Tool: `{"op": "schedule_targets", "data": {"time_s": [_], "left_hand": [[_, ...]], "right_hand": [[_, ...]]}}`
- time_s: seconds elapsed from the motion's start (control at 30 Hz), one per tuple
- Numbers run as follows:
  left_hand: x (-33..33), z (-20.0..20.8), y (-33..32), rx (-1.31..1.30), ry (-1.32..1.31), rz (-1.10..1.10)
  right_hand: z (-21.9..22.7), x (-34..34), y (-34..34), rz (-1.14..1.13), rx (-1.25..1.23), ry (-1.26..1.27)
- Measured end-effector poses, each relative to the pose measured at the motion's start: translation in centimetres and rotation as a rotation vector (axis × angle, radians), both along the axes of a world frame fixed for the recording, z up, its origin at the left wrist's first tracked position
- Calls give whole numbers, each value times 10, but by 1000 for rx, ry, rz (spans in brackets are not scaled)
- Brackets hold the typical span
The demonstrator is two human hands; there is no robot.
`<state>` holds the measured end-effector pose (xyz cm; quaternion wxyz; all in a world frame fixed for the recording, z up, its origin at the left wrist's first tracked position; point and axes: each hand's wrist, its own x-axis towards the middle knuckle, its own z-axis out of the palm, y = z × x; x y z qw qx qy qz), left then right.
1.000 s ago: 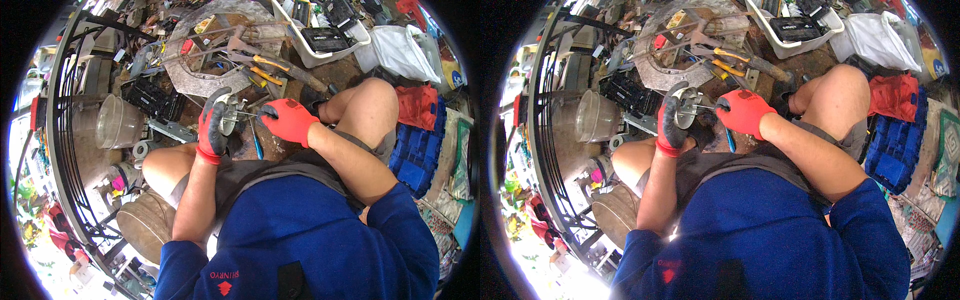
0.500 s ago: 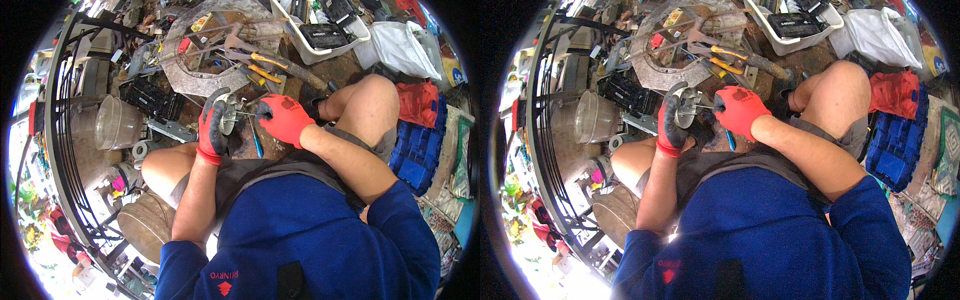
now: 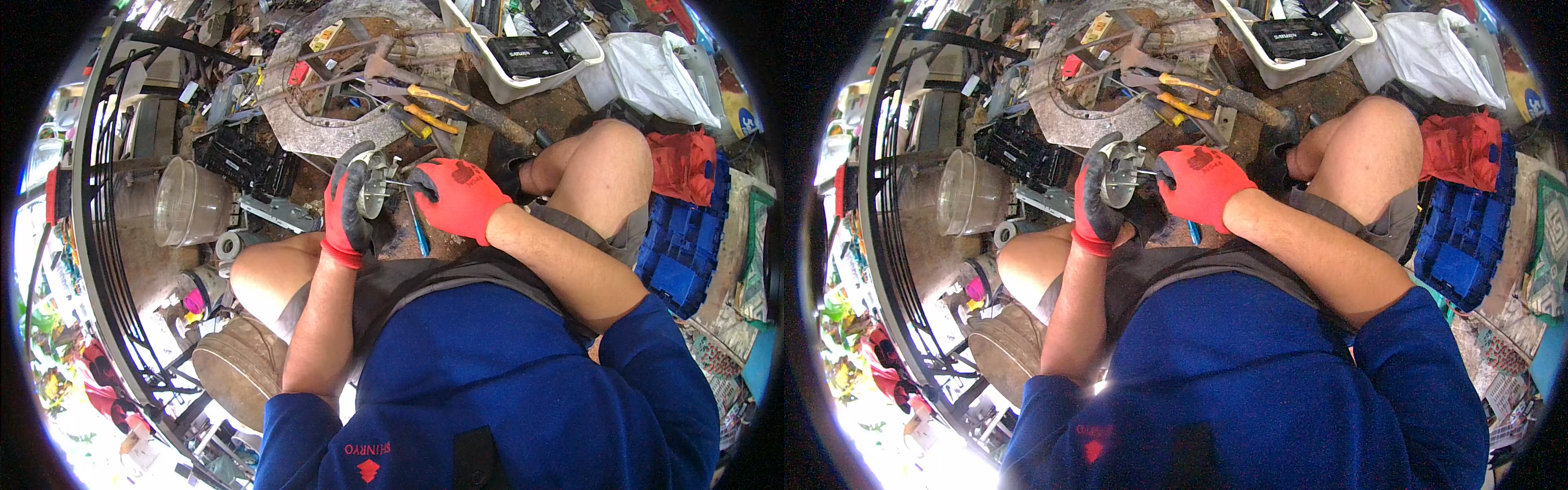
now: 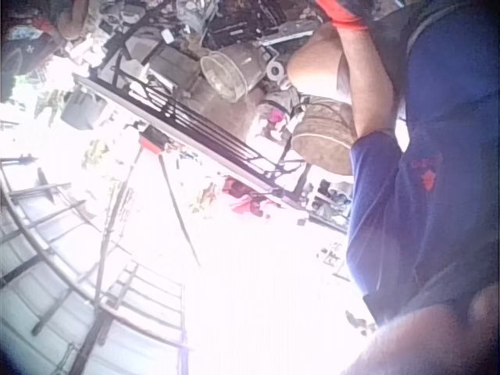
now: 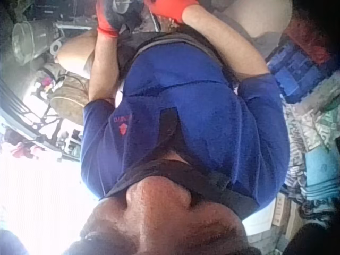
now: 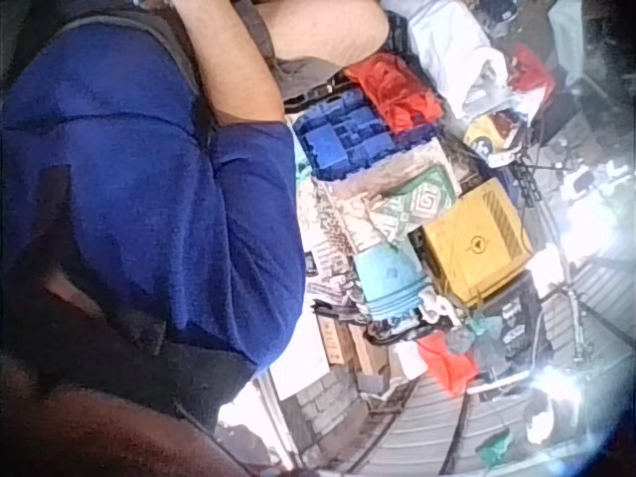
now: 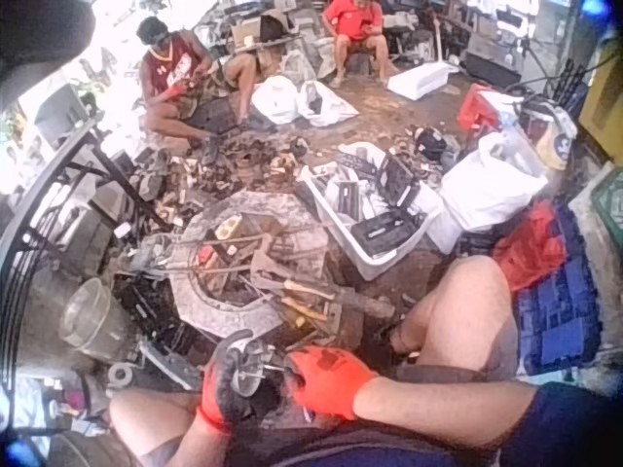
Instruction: The person sits on the floor and uses a screwdriver to pry and adjust a white circular metal part. They repeatedly insert the tool into the part's center and edges, rotating it to manipulate internal components.
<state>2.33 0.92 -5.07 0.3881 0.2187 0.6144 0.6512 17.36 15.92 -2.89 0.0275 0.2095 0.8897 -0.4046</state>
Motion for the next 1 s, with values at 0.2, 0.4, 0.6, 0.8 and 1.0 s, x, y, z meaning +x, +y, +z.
{"op": "schedule_targets", "data": {"time_s": [0.2, 0.4, 0.6, 0.8, 1.0], "left_hand": [[7, 3, -1, 19, -61, -7], [13, 2, 2, 88, -279, 41], [15, -4, 4, 95, -306, 44], [10, -17, -1, -7, -44, -68], [9, -22, -4, -81, 330, -121]], "right_hand": [[-1, 3, -3, -34, 191, 80], [2, 2, -6, -49, 187, 69], [4, 0, -7, 20, 192, -5], [2, 0, -4, 33, 244, 18], [3, 1, -8, 34, 287, 49]]}}
